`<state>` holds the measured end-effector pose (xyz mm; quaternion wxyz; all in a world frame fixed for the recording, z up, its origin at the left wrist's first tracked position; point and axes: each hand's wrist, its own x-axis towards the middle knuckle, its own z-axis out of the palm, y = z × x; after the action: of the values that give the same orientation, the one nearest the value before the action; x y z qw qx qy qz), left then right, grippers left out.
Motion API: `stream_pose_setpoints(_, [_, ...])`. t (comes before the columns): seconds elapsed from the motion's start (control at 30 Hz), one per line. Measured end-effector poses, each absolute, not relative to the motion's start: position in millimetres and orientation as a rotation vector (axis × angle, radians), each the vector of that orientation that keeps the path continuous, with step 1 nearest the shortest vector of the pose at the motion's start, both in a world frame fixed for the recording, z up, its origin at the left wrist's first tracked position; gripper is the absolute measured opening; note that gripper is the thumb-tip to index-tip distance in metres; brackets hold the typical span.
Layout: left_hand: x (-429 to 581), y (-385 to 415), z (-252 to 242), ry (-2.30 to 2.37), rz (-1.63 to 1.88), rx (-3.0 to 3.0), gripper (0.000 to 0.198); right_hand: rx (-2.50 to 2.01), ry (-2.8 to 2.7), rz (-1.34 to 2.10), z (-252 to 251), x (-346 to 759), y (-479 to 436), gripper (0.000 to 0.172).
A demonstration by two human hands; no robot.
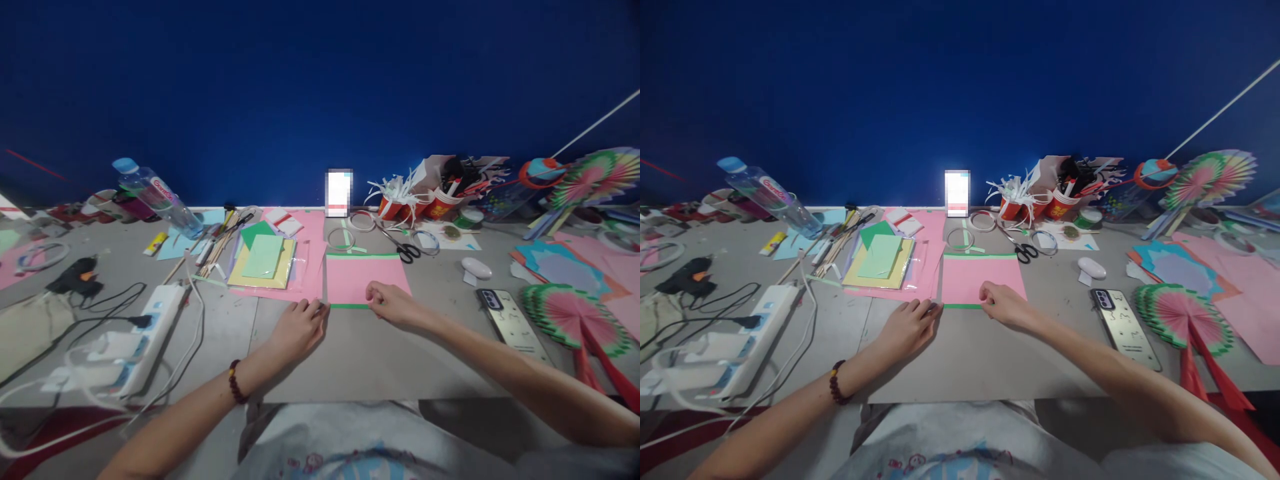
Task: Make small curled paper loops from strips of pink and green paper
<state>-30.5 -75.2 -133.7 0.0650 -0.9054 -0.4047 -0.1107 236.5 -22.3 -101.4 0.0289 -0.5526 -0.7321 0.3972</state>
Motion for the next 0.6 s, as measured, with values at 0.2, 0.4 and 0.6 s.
stream_pose_setpoints(0.2, [-29.2, -75.2, -128.9, -1.197, -0.298, -2.705, 0.029, -1.684, -2.259, 1.215, -101.6, 236.7, -22.8, 0.016])
stream_pose_setpoints(0.4, [-30.4, -75.4, -129.7, -1.195, -0.294, -2.722, 0.032, -1.7, -2.248, 1.233, -100.5, 236.4, -22.7, 0.017])
stream_pose_setpoints(0.6, [-30.3, -75.2, -129.5, -1.209, -0.289, -2.74, 0.033, -1.695, -2.264, 1.24, -101.9, 236.6, -20.4, 0.017])
